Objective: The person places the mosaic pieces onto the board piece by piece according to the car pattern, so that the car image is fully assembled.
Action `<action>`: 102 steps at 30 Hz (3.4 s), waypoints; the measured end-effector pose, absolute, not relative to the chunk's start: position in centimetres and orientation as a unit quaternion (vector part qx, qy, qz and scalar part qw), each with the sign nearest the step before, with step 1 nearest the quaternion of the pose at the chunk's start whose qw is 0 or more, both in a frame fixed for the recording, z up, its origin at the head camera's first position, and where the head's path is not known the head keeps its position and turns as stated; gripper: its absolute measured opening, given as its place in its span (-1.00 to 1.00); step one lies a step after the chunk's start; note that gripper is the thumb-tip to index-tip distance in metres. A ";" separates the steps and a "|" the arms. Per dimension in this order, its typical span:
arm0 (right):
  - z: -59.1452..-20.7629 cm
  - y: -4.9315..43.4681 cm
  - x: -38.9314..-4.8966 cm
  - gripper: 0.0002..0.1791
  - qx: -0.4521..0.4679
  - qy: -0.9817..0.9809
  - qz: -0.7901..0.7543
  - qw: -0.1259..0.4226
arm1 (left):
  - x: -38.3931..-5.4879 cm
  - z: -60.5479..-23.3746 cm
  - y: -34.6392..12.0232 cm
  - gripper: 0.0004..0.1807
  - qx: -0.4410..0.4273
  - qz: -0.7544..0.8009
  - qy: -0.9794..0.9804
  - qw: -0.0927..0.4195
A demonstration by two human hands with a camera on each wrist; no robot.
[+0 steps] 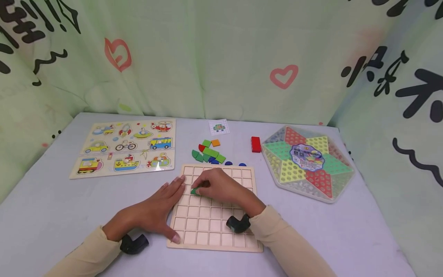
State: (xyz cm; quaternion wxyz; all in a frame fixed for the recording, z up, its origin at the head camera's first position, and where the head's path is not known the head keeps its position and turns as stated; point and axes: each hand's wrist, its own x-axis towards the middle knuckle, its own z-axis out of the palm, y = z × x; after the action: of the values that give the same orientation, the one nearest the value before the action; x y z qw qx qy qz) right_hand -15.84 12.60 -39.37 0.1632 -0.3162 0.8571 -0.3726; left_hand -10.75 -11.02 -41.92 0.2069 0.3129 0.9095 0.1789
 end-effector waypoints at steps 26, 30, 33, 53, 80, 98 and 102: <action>-40.1 11.5 -14.3 -0.85 -0.324 0.873 -0.310 0.191 | -10.6 -41.9 -10.9 0.51 0.309 0.179 0.908 0.216; -39.9 11.4 -14.3 -0.86 -0.332 0.874 -0.302 0.185 | -10.7 -41.9 -10.9 0.52 0.306 0.176 0.911 0.214; -39.7 11.5 -14.3 -0.89 -0.333 0.875 -0.300 0.182 | -10.7 -42.0 -10.9 0.52 0.307 0.174 0.911 0.212; -39.7 14.1 -17.5 -0.83 -0.200 0.902 -0.365 0.114 | -10.7 -42.1 -10.9 0.51 0.305 0.179 0.912 0.209; -41.0 16.0 -21.0 -0.73 -0.050 0.915 -0.398 0.045 | -10.6 -41.9 -11.0 0.51 0.310 0.185 0.909 0.207; -41.6 15.9 -22.2 -0.67 -0.051 0.929 -0.359 0.079 | -10.6 -42.0 -11.0 0.51 0.306 0.181 0.911 0.208; -41.3 15.8 -22.4 -0.66 -0.047 0.931 -0.348 0.097 | -10.6 -42.0 -10.9 0.51 0.304 0.181 0.912 0.208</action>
State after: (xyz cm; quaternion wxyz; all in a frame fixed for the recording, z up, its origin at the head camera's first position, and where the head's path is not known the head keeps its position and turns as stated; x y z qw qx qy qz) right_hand -22.40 15.83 -41.29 0.0969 -0.0475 0.9312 -0.3481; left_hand -10.61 -10.93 -41.98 0.2078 0.3039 0.9120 0.1810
